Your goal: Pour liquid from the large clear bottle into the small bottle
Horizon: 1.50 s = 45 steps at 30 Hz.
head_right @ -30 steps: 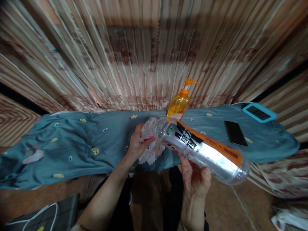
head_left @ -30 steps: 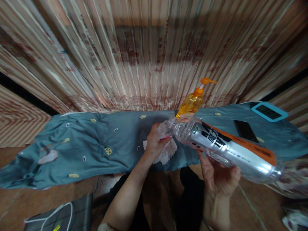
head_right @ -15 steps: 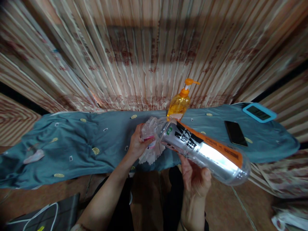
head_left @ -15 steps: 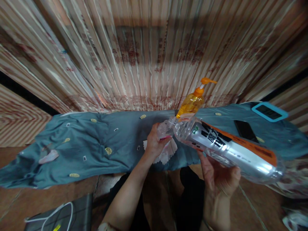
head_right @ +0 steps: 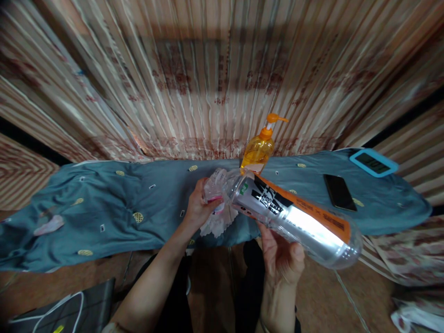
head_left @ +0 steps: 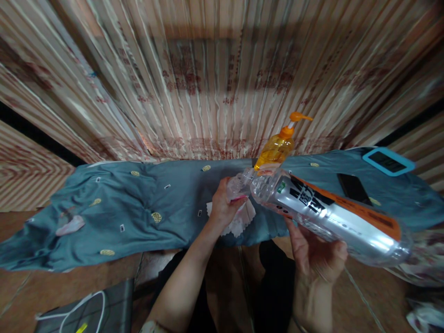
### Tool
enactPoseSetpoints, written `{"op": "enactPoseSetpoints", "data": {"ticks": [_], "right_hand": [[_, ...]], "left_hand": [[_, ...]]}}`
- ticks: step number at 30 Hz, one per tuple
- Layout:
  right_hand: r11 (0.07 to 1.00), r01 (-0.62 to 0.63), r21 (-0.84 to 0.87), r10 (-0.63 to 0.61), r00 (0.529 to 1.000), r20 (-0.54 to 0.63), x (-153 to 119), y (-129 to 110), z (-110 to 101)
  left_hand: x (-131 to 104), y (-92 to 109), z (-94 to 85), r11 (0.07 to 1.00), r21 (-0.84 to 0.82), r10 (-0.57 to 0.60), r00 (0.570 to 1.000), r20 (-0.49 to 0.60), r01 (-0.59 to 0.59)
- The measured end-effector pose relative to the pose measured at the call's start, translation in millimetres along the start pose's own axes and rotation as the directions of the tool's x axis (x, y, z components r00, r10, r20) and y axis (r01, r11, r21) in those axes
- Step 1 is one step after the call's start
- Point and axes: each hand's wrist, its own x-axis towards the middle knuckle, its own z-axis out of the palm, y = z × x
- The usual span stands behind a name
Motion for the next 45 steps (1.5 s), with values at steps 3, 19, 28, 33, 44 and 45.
{"op": "enactPoseSetpoints", "data": {"ticks": [3, 19, 28, 33, 44, 45], "right_hand": [[1.000, 0.001, -0.001, -0.001, 1.000, -0.003, -0.4, -0.8, -0.6], [1.000, 0.027, -0.007, -0.026, 0.999, 0.039, 0.5, 0.1, 0.1], [0.999, 0.029, -0.025, -0.028, 0.999, 0.035, 0.9, 1.5, -1.1], [0.999, 0.028, -0.023, -0.028, 1.000, 0.009, 1.1, 1.9, -0.1], [0.999, 0.022, -0.027, -0.022, 1.000, -0.005, 0.2, 1.4, 3.4], [0.999, 0.022, -0.028, -0.022, 1.000, -0.009, 0.2, 1.2, 2.9]], "left_hand": [[0.1, -1.0, 0.2, 1.000, 0.004, 0.003, 1.000, -0.002, -0.003], [0.7, -1.6, 1.2, 1.000, 0.019, 0.018, 1.000, -0.016, -0.018], [0.3, -1.2, 1.5, 1.000, -0.003, -0.010, 1.000, -0.008, 0.010], [0.3, -3.3, 2.1, 1.000, -0.011, 0.001, 1.000, -0.006, -0.001], [1.1, 0.7, 1.6, 1.000, 0.006, -0.020, 1.000, -0.003, 0.020], [1.2, 0.9, 1.5, 1.000, 0.007, -0.019, 1.000, -0.003, 0.019]]}}
